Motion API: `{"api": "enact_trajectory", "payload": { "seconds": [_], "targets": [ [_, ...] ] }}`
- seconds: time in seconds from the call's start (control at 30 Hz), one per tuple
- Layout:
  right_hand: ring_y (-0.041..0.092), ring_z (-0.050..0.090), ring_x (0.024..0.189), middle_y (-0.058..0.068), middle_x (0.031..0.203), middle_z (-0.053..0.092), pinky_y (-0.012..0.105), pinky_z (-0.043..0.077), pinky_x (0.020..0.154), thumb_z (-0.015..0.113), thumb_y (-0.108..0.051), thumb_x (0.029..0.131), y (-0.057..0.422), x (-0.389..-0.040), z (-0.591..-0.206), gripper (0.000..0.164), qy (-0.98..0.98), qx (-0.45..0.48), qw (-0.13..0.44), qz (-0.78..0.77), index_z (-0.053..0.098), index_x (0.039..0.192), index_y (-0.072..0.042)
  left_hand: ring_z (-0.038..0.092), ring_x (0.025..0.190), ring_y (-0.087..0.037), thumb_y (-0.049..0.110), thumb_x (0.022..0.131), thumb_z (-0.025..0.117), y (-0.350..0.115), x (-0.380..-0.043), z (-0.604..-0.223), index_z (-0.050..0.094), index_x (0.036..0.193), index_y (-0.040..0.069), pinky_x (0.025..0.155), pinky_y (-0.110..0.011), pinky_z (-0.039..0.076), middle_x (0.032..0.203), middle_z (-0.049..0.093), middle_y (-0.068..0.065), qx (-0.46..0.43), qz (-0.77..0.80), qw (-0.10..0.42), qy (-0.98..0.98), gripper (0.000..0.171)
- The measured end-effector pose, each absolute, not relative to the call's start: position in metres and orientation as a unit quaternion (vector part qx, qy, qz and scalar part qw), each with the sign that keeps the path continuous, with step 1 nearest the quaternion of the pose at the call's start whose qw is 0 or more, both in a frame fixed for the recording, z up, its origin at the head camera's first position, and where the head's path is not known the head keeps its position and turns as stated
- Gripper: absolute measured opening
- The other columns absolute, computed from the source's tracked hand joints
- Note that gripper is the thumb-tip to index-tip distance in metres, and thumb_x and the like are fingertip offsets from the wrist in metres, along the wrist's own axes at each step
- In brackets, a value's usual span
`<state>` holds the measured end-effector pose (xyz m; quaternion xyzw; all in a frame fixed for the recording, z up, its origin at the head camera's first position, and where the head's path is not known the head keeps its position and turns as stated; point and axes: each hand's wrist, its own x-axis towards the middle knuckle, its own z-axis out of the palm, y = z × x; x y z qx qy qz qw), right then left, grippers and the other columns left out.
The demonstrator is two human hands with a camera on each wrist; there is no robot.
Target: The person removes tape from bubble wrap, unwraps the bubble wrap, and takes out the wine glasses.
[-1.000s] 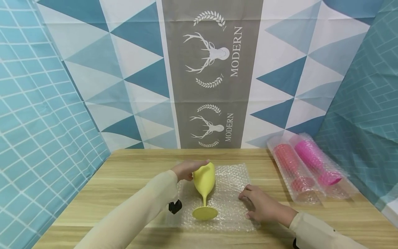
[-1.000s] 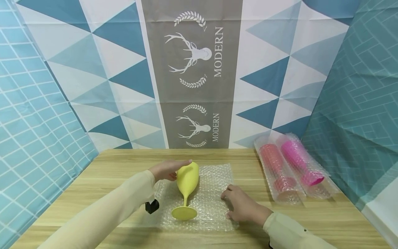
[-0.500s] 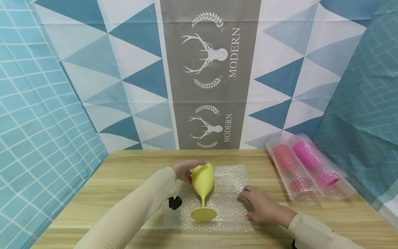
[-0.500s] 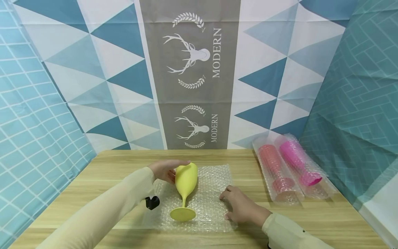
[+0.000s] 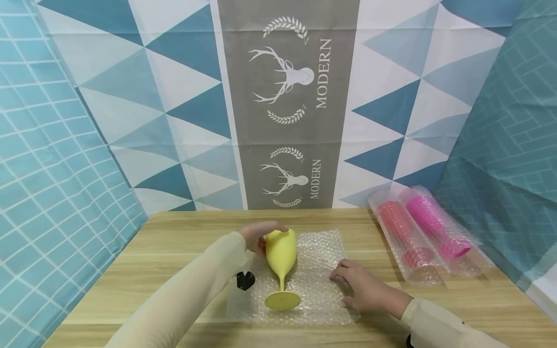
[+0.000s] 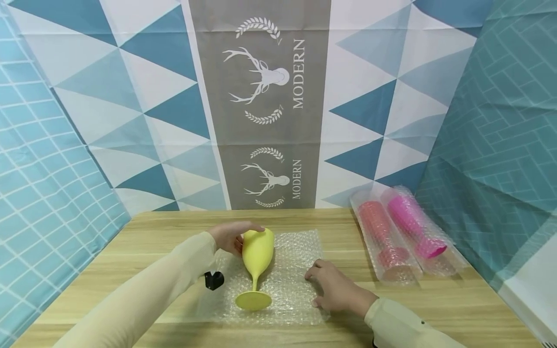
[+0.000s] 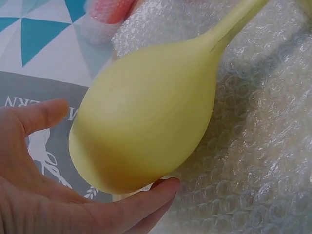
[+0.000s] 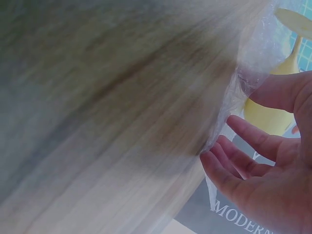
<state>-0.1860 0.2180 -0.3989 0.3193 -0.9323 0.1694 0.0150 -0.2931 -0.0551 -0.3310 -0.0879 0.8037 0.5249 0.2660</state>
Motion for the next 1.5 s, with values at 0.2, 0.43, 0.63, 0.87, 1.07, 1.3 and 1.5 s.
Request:
{"api": "enact_trajectory", "payload": {
  "seconds": [0.2, 0.43, 0.63, 0.87, 1.07, 1.3, 1.5],
  "targets": [
    [0.028, 0.061, 0.106, 0.006, 0.112, 0.06, 0.045, 0.055, 0.094, 0.084, -0.016, 0.071, 0.2179, -0.1864, -0.3991, 0.049, -0.933, 0.319, 0.018, 0.168, 0.064, 0.115, -0.005, 0.039, 0.136, -0.053, 0.038, 0.082, 0.07, -0.0535, -0.2971, -0.3327, 0.022, 0.149, -0.007, 0.102, -0.058, 0.05, 0.149, 0.027, -0.039, -0.095, 0.531, 0.267, 0.799, 0.094],
    [0.028, 0.06, 0.107, 0.006, 0.113, 0.059, 0.047, 0.055, 0.095, 0.084, -0.016, 0.072, 0.2182, -0.1864, -0.3994, 0.049, -0.933, 0.314, 0.018, 0.171, 0.064, 0.115, -0.006, 0.041, 0.136, -0.048, 0.037, 0.079, 0.071, -0.0514, -0.2988, -0.3339, 0.026, 0.147, -0.004, 0.103, -0.056, 0.05, 0.151, 0.03, -0.033, -0.089, 0.523, 0.268, 0.804, 0.091],
    [0.028, 0.059, 0.108, 0.007, 0.114, 0.059, 0.047, 0.054, 0.096, 0.084, -0.016, 0.071, 0.2171, -0.1857, -0.3985, 0.049, -0.936, 0.308, 0.014, 0.172, 0.064, 0.115, -0.006, 0.043, 0.134, -0.047, 0.035, 0.078, 0.071, -0.0508, -0.2987, -0.3355, 0.03, 0.144, -0.004, 0.104, -0.058, 0.049, 0.148, 0.034, -0.031, -0.084, 0.524, 0.272, 0.802, 0.087],
    [0.027, 0.06, 0.106, 0.006, 0.112, 0.06, 0.045, 0.055, 0.095, 0.084, -0.015, 0.071, 0.2161, -0.1852, -0.3985, 0.049, -0.935, 0.31, 0.021, 0.17, 0.064, 0.115, -0.005, 0.043, 0.134, -0.046, 0.035, 0.078, 0.071, -0.049, -0.2997, -0.3384, 0.029, 0.144, -0.005, 0.106, -0.058, 0.047, 0.146, 0.036, -0.03, -0.084, 0.518, 0.273, 0.807, 0.088],
    [0.026, 0.06, 0.105, 0.005, 0.112, 0.059, 0.044, 0.055, 0.095, 0.084, -0.015, 0.071, 0.2161, -0.1852, -0.3991, 0.049, -0.935, 0.31, 0.024, 0.17, 0.064, 0.115, -0.005, 0.044, 0.133, -0.044, 0.035, 0.077, 0.073, -0.0483, -0.3013, -0.3401, 0.03, 0.144, -0.005, 0.106, -0.057, 0.047, 0.146, 0.038, -0.029, -0.088, 0.517, 0.27, 0.807, 0.089],
    [0.026, 0.059, 0.105, 0.005, 0.112, 0.059, 0.045, 0.055, 0.094, 0.084, -0.015, 0.071, 0.2163, -0.185, -0.3995, 0.049, -0.936, 0.308, 0.025, 0.168, 0.064, 0.115, -0.005, 0.048, 0.129, -0.042, 0.035, 0.077, 0.073, -0.0485, -0.3015, -0.3406, 0.031, 0.142, -0.005, 0.105, -0.055, 0.049, 0.141, 0.041, -0.028, -0.089, 0.52, 0.271, 0.805, 0.088],
    [0.024, 0.06, 0.103, 0.004, 0.11, 0.059, 0.043, 0.056, 0.092, 0.084, -0.015, 0.071, 0.2166, -0.186, -0.4015, 0.049, -0.935, 0.311, 0.029, 0.166, 0.064, 0.114, -0.005, 0.05, 0.125, -0.041, 0.038, 0.077, 0.074, -0.0496, -0.3011, -0.3407, 0.034, 0.139, -0.005, 0.102, -0.056, 0.05, 0.137, 0.044, -0.028, -0.086, 0.523, 0.269, 0.804, 0.085]
  ]
}}
